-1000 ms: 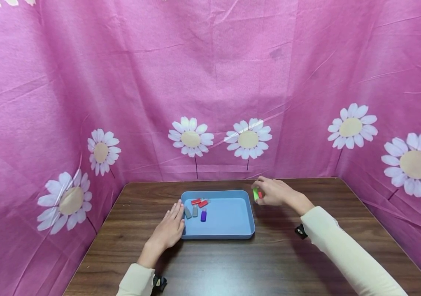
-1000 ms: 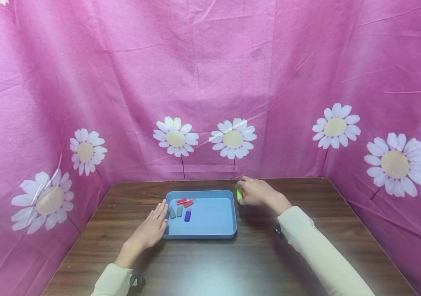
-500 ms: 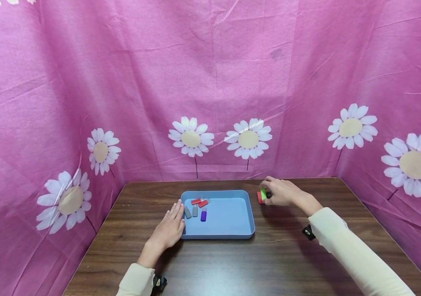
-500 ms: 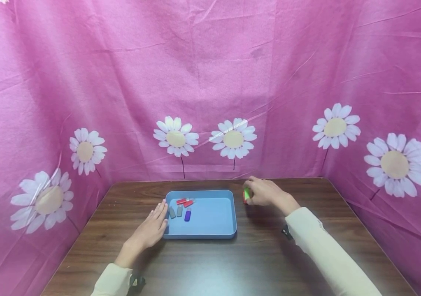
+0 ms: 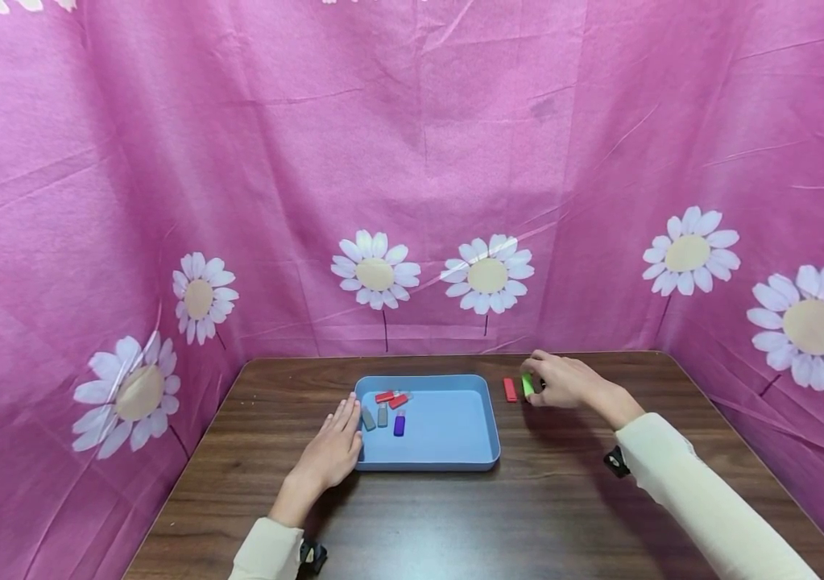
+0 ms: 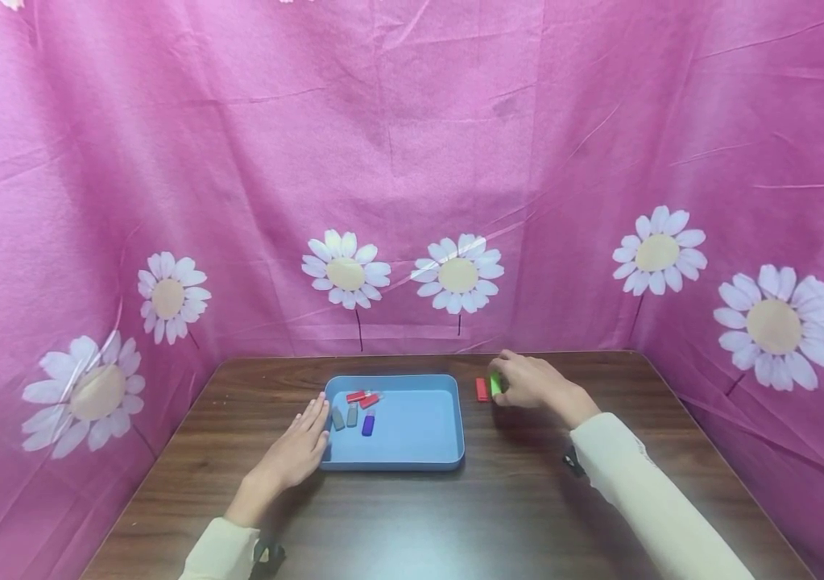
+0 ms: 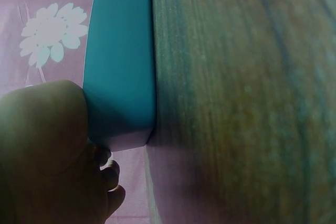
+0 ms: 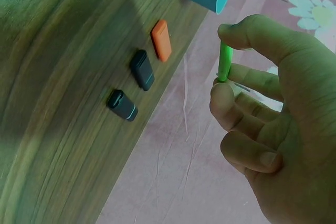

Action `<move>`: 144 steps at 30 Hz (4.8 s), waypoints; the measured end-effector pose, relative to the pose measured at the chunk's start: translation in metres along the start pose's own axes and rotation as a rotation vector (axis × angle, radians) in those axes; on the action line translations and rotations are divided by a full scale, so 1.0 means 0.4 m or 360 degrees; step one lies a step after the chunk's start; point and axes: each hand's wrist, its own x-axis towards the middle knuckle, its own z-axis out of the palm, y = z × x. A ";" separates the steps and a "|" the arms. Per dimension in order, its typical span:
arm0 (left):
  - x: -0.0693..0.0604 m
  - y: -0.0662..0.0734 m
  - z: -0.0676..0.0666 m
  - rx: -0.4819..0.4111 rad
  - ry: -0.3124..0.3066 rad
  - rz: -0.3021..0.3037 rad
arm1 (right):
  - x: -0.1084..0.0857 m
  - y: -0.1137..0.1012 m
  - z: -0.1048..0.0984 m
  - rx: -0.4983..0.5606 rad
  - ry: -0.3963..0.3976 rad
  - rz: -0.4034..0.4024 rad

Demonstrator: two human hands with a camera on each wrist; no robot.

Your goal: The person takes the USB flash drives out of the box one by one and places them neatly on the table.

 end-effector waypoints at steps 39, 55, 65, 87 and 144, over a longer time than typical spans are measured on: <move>0.006 -0.007 0.004 0.0029 0.0003 0.0015 | -0.049 0.089 -0.003 0.0020 0.0029 0.0084; 0.003 -0.005 0.001 0.0020 0.0035 0.0036 | -0.062 0.124 -0.004 0.0035 0.0058 0.0112; 0.004 -0.006 0.004 0.0009 0.0016 0.0017 | -0.063 0.146 0.003 0.0032 0.0023 0.0121; 0.006 -0.005 0.002 -0.0007 -0.0006 0.0002 | -0.052 0.181 0.040 0.0167 -0.0066 0.0193; 0.006 -0.005 -0.001 0.0023 -0.0026 -0.0001 | -0.044 0.201 0.103 0.0402 -0.0238 0.0412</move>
